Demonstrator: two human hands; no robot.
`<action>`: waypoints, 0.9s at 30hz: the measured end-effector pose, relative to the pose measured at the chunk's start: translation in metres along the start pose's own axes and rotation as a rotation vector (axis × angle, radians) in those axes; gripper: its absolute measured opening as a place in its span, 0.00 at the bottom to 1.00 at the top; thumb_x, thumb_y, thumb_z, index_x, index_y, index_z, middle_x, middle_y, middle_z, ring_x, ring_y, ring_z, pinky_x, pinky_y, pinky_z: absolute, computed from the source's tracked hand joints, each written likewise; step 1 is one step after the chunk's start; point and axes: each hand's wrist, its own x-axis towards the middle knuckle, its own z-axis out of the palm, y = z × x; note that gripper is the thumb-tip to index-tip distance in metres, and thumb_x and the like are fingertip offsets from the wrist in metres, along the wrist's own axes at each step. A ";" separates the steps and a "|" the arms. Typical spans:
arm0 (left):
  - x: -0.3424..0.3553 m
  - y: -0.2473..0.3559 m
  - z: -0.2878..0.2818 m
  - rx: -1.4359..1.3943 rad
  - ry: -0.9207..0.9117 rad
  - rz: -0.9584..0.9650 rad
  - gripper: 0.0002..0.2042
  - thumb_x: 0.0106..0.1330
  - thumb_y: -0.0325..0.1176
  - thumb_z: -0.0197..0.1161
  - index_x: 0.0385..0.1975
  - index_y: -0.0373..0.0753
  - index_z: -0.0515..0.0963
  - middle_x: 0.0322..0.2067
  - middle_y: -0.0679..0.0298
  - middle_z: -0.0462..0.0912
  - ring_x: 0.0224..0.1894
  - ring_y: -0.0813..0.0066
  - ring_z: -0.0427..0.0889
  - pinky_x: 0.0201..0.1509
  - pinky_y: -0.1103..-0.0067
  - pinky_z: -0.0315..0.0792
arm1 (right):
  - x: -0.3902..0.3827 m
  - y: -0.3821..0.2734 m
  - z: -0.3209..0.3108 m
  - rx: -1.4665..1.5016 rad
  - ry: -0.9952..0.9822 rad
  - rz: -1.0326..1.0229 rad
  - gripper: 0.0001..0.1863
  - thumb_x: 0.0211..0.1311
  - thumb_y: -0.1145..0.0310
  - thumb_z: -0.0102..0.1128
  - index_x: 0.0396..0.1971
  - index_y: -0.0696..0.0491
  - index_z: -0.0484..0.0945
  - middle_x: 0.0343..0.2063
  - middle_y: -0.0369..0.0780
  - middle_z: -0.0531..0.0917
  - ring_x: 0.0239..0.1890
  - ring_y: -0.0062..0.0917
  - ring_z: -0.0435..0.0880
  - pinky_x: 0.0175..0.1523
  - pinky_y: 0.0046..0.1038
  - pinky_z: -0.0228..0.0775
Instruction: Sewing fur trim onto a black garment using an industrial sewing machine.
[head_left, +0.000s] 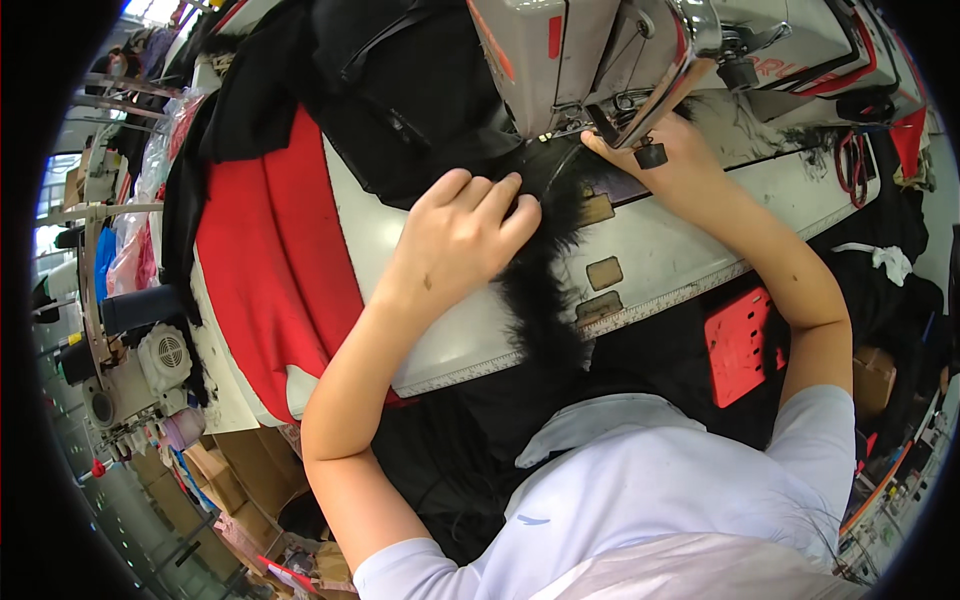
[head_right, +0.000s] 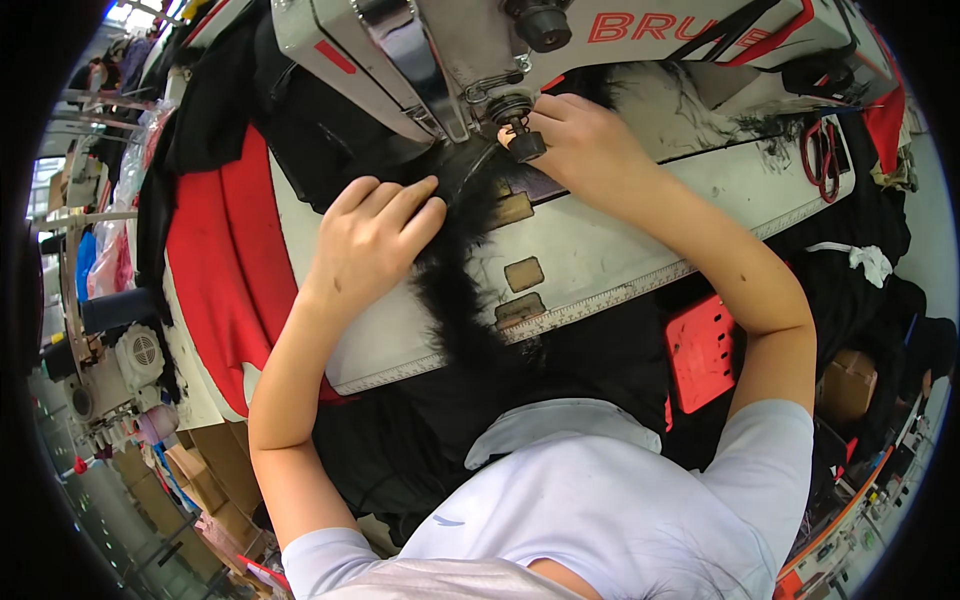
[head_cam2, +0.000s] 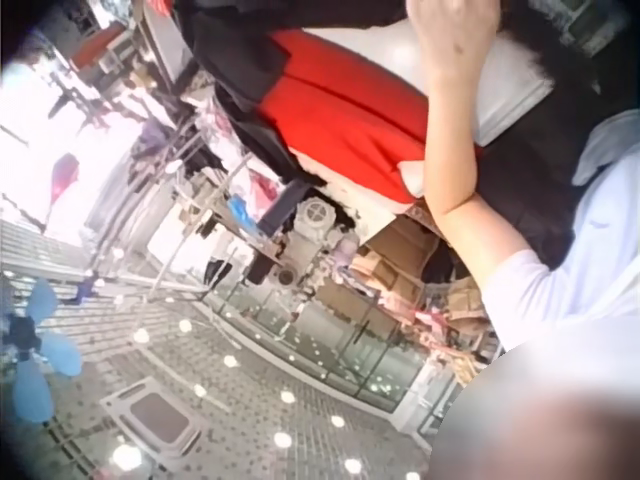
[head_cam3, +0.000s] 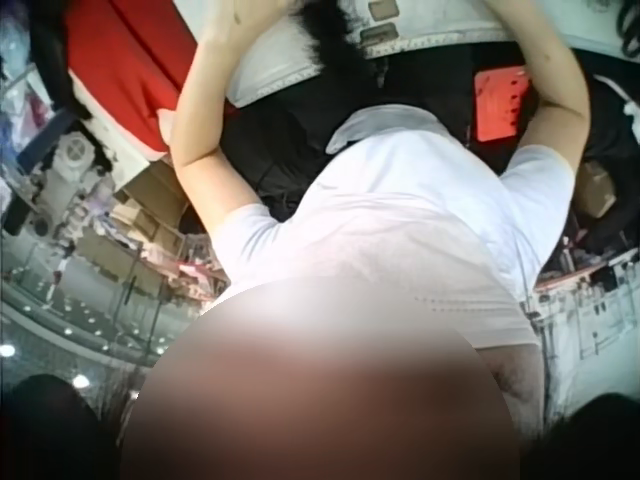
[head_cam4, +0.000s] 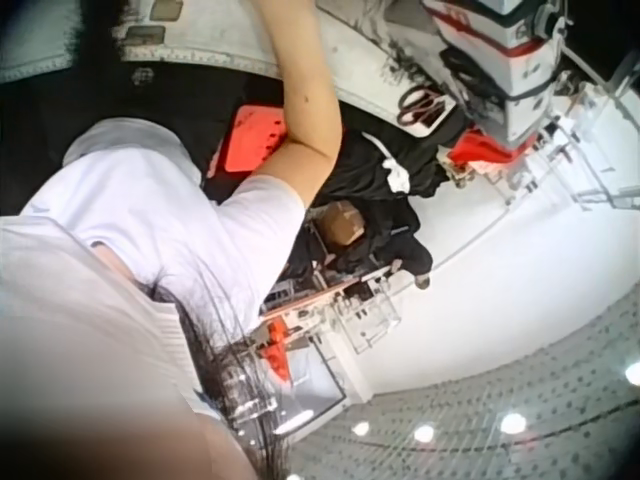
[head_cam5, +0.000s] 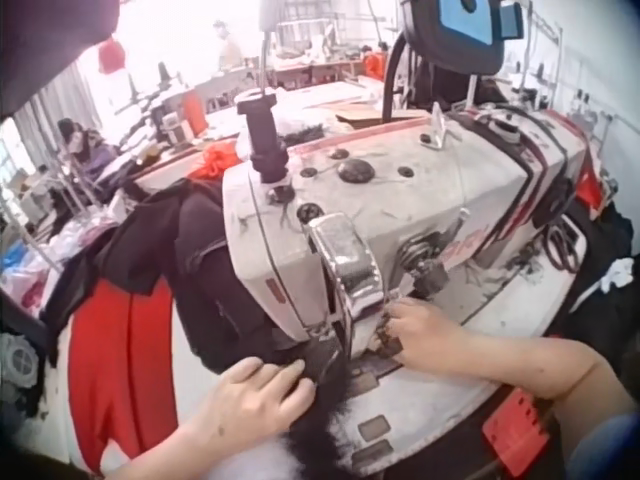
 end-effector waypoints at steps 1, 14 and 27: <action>0.001 0.001 0.000 -0.002 0.001 0.002 0.11 0.48 0.27 0.60 0.33 0.40 0.76 0.33 0.66 0.80 0.32 0.77 0.77 0.42 0.80 0.68 | -0.001 0.004 0.001 -0.069 0.010 -0.074 0.13 0.59 0.61 0.66 0.35 0.56 0.82 0.33 0.41 0.84 0.35 0.32 0.82 0.43 0.30 0.70; -0.003 0.013 -0.003 0.023 -0.061 -0.107 0.18 0.47 0.26 0.60 0.42 0.38 0.80 0.38 0.73 0.78 0.34 0.82 0.71 0.46 0.82 0.60 | -0.005 0.006 -0.005 -0.221 -0.025 -0.274 0.14 0.56 0.64 0.66 0.42 0.50 0.83 0.38 0.39 0.84 0.39 0.29 0.83 0.45 0.29 0.72; 0.002 0.019 -0.014 0.082 -0.130 -0.185 0.18 0.51 0.28 0.59 0.44 0.43 0.81 0.40 0.73 0.78 0.35 0.80 0.72 0.50 0.79 0.59 | -0.035 -0.096 0.034 0.009 -0.188 -0.501 0.15 0.39 0.69 0.58 0.31 0.58 0.79 0.36 0.38 0.78 0.31 0.24 0.73 0.33 0.24 0.68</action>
